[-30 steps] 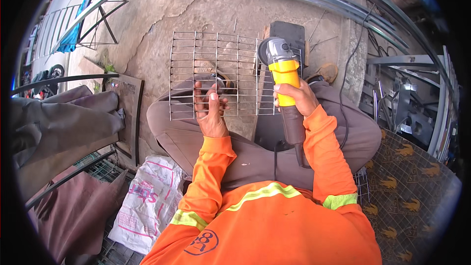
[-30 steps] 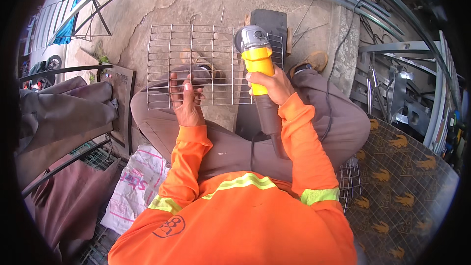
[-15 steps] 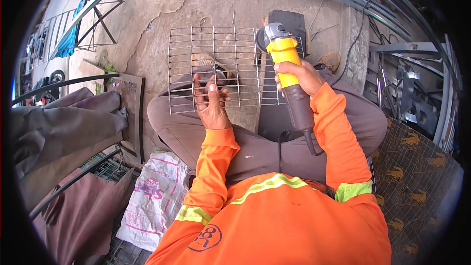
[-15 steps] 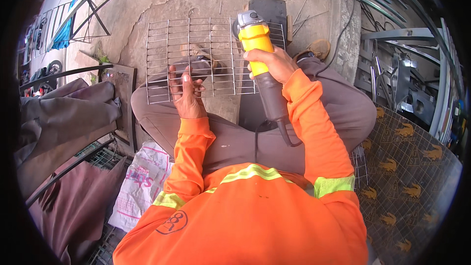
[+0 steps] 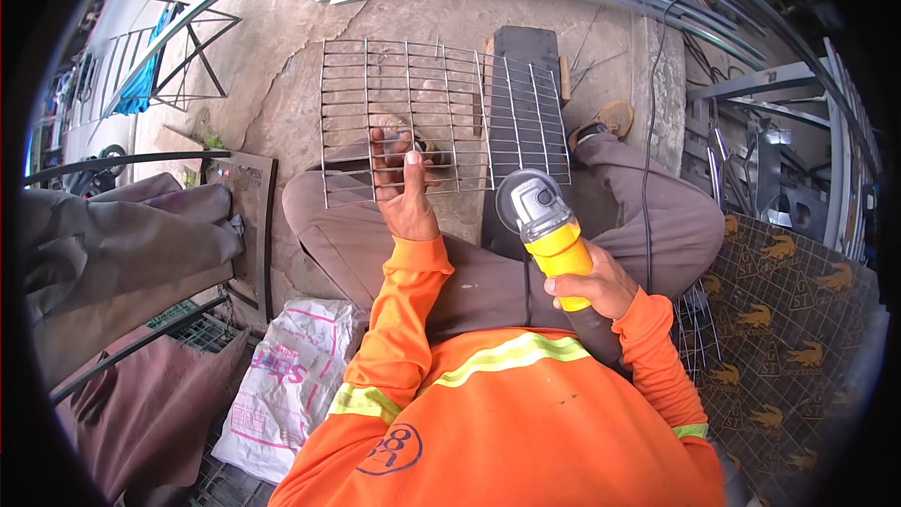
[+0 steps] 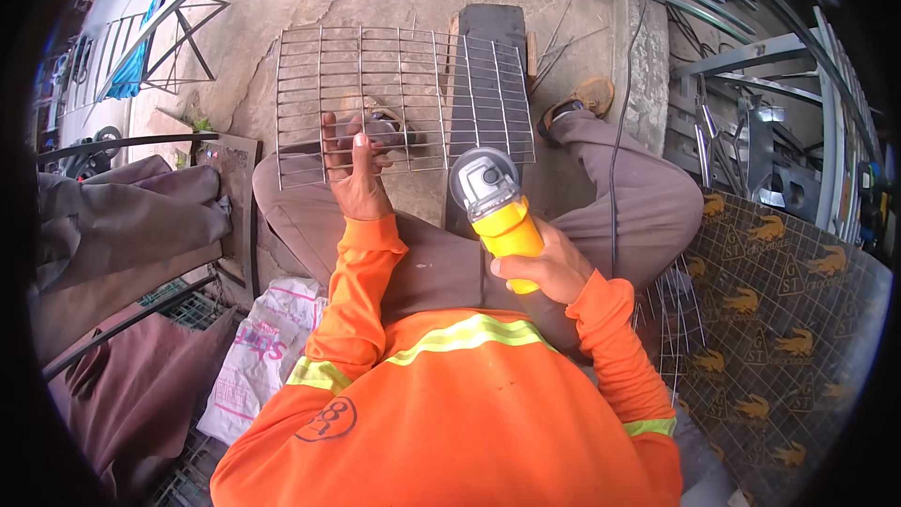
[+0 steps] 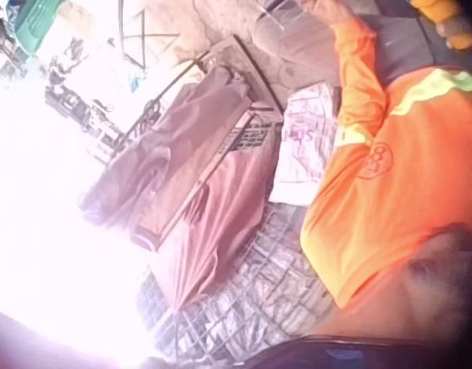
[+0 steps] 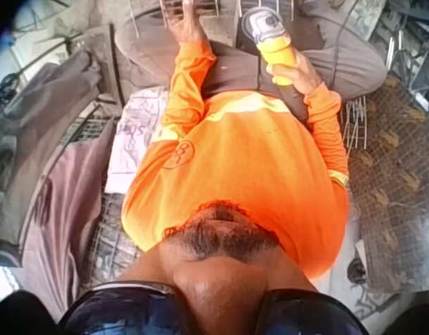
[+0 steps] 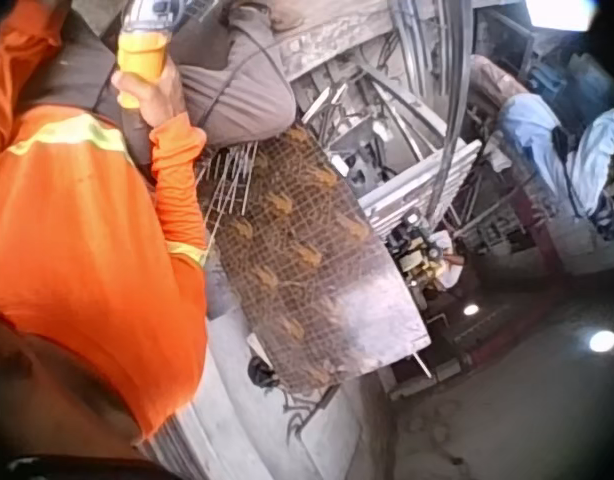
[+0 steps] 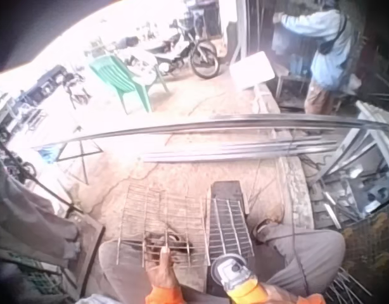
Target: Smoothing or cutting the edges of a rectangular metal grate using a handheld angle grinder.
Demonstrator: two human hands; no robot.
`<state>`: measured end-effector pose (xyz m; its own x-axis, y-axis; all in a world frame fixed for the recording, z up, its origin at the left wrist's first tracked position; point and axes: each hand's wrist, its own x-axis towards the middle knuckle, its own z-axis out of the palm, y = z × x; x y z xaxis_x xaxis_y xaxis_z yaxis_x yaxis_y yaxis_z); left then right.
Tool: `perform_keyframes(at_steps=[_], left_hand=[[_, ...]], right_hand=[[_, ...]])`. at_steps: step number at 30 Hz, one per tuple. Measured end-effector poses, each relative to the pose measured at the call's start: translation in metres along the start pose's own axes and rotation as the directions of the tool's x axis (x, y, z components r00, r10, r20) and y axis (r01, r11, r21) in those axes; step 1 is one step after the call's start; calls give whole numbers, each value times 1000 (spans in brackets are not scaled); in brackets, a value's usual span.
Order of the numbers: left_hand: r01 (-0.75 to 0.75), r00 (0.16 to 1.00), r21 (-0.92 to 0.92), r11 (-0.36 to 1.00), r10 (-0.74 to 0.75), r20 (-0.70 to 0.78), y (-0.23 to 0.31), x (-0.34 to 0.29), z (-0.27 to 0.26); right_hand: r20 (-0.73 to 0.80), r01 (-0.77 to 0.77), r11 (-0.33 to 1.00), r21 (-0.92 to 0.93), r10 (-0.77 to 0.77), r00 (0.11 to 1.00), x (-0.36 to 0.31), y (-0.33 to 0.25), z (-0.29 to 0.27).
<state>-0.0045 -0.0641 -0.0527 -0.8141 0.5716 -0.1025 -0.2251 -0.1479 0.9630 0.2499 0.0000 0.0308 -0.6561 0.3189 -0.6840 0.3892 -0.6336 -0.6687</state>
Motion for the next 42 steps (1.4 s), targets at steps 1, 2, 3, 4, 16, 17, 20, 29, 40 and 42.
perform_keyframes(at_steps=[1, 2, 3, 4, 16, 17, 20, 29, 40, 42], left_hand=[[-43, 997, 41, 998, 40, 61, 7, -4, 1], [-11, 987, -10, 1000, 12, 161, 18, -7, -3], [-26, 967, -72, 997, 43, 250, 24, -3, -10], [49, 951, -154, 987, 1, 308, 30, -4, -17], [628, 732, 18, 778, -598, 325, 109, 31, -43], [629, 729, 29, 777, -603, 324, 107, 33, -41], [435, 872, 292, 852, -479, 101, 102, 36, -37], [243, 907, 252, 937, -311, 283, 92, 8, 9], [179, 932, 301, 937, -260, 254, 158, 11, 1], [158, 936, 307, 938, -242, 257, 168, 13, 3]], right_hand=[[-30, 4, 1000, 11, -4, 1000, -6, 4, 0], [-34, 7, 1000, 21, -6, 999, -7, 10, -3], [-34, 9, 1000, 22, -8, 999, -11, 12, -4], [-62, 28, 997, 69, -23, 998, -14, 13, -4], [-140, 183, 983, -12, -183, 973, -11, 22, 0], [-142, 184, 983, -1, -182, 973, -9, 25, 0], [-153, 209, 977, -38, -213, 965, -2, 29, 2], [-168, 224, 972, -75, -234, 958, 1, 31, 0], [-169, 249, 968, -44, -253, 953, -13, 41, -9], [-178, 240, 970, -32, -242, 954, -22, 29, -11]])
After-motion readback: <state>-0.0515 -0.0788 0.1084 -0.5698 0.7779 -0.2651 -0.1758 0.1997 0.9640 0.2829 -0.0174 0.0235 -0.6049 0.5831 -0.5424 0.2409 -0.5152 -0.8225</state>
